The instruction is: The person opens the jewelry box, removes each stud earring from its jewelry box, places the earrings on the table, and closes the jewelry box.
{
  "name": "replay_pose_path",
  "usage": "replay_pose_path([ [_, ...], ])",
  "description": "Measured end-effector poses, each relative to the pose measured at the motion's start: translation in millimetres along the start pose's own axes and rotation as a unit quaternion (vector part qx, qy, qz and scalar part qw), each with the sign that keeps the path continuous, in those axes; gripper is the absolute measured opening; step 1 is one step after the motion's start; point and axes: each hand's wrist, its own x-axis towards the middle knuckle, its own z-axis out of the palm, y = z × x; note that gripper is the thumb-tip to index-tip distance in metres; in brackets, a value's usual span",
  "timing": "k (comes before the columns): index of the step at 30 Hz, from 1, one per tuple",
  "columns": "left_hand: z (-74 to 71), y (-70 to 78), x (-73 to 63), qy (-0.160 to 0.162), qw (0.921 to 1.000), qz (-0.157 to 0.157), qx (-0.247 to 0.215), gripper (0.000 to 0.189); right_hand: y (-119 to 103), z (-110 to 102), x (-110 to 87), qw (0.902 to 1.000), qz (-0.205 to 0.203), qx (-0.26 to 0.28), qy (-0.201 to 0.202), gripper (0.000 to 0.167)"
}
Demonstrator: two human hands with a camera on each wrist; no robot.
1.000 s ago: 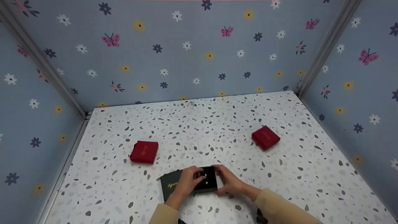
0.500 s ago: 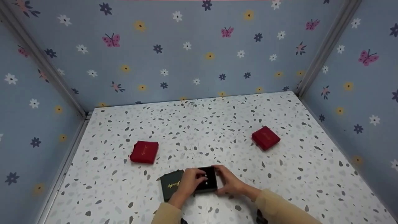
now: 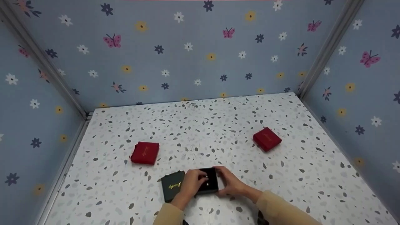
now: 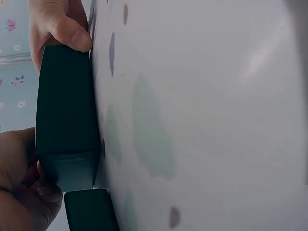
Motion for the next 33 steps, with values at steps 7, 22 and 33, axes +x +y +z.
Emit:
replay_pose_path([
  [7,0.8,1.5,-0.5,0.006,1.0000,-0.003,0.006,0.008,1.6,0.1,-0.1,1.0000,-0.007,-0.005,0.002,0.091],
  [22,2.7,-0.7,1.2,0.032,0.9995,-0.003,-0.003,0.006,-27.4,-4.9,-4.8,0.9984,-0.050,0.023,0.008,0.085],
  [33,3.5,0.7,2.3,0.039,0.9992,-0.009,-0.009,0.007,3.1,0.9,-1.4,0.9995,-0.031,0.002,0.005,0.090],
])
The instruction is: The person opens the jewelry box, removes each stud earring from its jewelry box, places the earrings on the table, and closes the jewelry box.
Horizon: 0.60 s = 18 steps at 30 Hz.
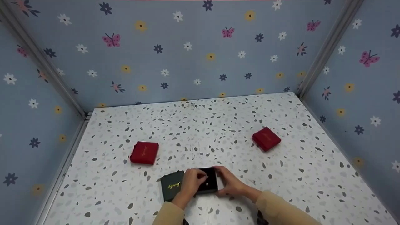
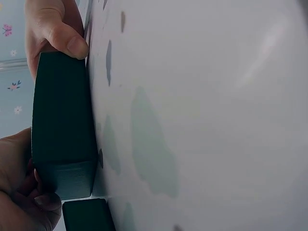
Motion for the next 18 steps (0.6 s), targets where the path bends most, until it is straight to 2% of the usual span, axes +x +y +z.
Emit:
replay_pose_path([
  [11,0.3,1.2,0.4,0.004,0.9998,-0.014,0.015,0.005,-1.2,0.1,0.3,1.0000,-0.002,0.000,0.002,0.089],
  [18,1.7,0.0,1.3,0.018,0.9998,-0.003,0.007,0.004,-2.4,0.2,1.0,1.0000,0.000,0.009,0.001,0.089],
])
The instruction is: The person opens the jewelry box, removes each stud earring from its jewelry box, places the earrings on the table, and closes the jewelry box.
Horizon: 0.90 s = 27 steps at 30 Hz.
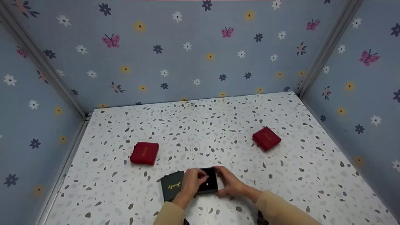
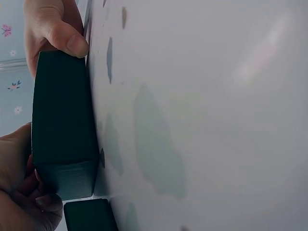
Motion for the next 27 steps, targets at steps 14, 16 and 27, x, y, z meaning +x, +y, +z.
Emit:
replay_pose_path([
  [14,-1.6,2.8,0.8,-0.001,0.9998,-0.016,-0.010,0.004,0.3,0.2,-0.4,0.9999,0.010,0.009,0.000,0.090],
  [16,-1.8,3.0,1.0,-0.003,0.9997,-0.022,-0.013,0.004,0.4,0.0,-0.5,0.9999,0.010,0.010,0.001,0.090],
  [27,-6.5,1.9,3.2,-0.010,0.9978,-0.024,-0.061,0.006,-27.4,-4.8,-2.9,0.9998,-0.006,0.018,0.006,0.086],
])
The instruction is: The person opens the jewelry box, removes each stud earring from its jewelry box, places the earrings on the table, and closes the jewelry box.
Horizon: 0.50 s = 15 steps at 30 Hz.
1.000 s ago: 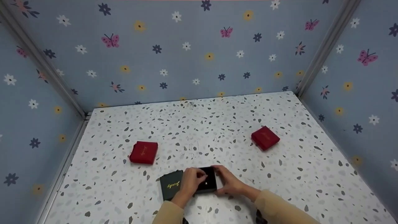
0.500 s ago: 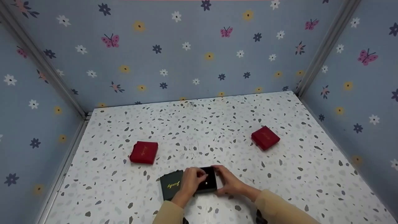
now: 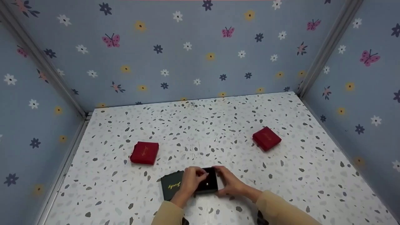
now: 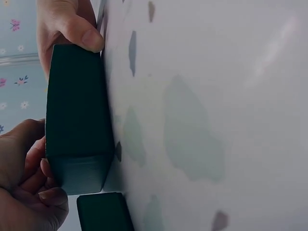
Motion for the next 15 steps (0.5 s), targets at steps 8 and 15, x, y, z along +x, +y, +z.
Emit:
replay_pose_path([
  [8,-8.3,3.5,6.2,-0.002,0.9998,-0.012,-0.017,0.008,-3.2,-1.5,-0.8,0.9994,-0.030,0.015,0.006,0.083],
  [15,-17.0,8.8,15.9,0.002,1.0000,-0.003,-0.003,0.008,26.5,4.0,0.7,0.9989,-0.045,-0.010,0.007,0.088],
])
